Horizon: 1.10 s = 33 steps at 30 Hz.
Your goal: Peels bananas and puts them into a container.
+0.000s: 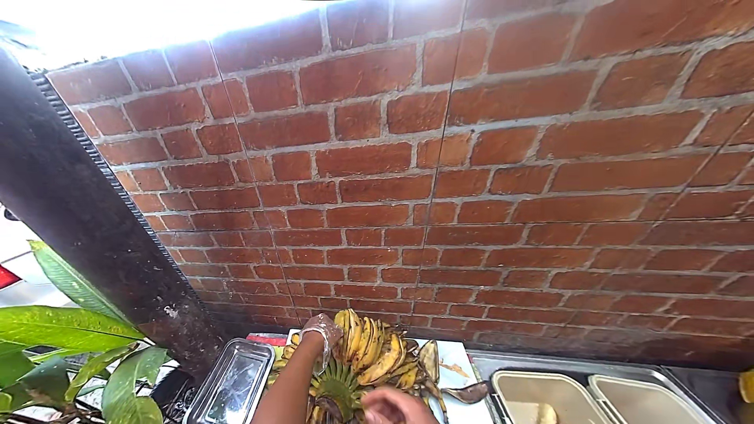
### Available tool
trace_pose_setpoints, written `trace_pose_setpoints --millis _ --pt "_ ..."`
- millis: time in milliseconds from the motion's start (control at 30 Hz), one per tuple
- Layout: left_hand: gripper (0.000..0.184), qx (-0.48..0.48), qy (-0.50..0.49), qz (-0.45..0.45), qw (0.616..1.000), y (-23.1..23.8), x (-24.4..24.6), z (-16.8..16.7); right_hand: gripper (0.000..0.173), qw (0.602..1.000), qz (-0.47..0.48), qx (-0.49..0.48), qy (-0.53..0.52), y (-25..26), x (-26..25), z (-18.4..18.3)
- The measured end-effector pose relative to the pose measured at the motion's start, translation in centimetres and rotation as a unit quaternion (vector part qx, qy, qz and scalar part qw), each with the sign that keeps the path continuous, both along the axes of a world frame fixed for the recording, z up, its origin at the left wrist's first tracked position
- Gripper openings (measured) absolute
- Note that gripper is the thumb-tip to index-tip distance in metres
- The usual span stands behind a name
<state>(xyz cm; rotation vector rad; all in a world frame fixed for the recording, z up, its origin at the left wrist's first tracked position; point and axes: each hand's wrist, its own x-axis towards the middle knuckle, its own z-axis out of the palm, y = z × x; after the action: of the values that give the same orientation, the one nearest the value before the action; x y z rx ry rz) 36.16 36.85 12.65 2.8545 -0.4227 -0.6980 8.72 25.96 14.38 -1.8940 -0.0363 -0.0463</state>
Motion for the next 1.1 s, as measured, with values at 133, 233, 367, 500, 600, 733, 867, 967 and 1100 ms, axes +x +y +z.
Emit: trace_pose_setpoints --millis 133,233,367,500,600,733,867,967,1100 --pt "0.055 -0.045 -0.025 -0.014 0.999 1.2 0.3 -2.0 0.041 0.999 -0.033 0.017 0.024 1.3 7.1 0.6" --pt "0.053 -0.079 -0.051 -0.033 0.995 2.1 0.0 -2.7 0.047 0.997 -0.049 0.021 0.056 1.8 10.9 0.0" --pt "0.05 -0.143 -0.046 -0.031 0.988 3.0 -0.7 -3.1 0.058 0.987 -0.075 -0.057 0.132 1.0 14.4 -2.3" --pt "0.055 -0.094 -0.024 -0.03 0.995 2.5 -1.5 -2.4 0.053 0.98 -0.092 -0.093 0.148 0.1 15.4 -3.7" --pt "0.058 -0.066 -0.01 -0.015 0.998 1.9 -1.5 -1.9 0.051 0.974 -0.086 -0.137 0.159 0.4 15.8 -3.4" --pt "0.057 -0.034 -0.001 0.0 0.999 1.3 -1.1 -1.3 0.053 0.966 -0.1 -0.177 0.159 0.8 16.1 -3.0" --pt "0.054 -0.005 -0.001 0.008 1.0 0.8 -1.7 -0.9 0.053 0.951 -0.107 -0.218 0.194 1.0 16.7 -2.3" --pt "0.056 -0.038 -0.017 -0.022 0.999 1.8 -1.4 -2.0 0.054 0.945 -0.115 -0.219 0.214 0.8 17.5 -2.1" --pt "0.055 -0.141 -0.029 -0.049 0.988 4.2 -1.5 -3.5 0.055 0.933 -0.126 -0.25 0.225 0.8 18.5 -2.2"
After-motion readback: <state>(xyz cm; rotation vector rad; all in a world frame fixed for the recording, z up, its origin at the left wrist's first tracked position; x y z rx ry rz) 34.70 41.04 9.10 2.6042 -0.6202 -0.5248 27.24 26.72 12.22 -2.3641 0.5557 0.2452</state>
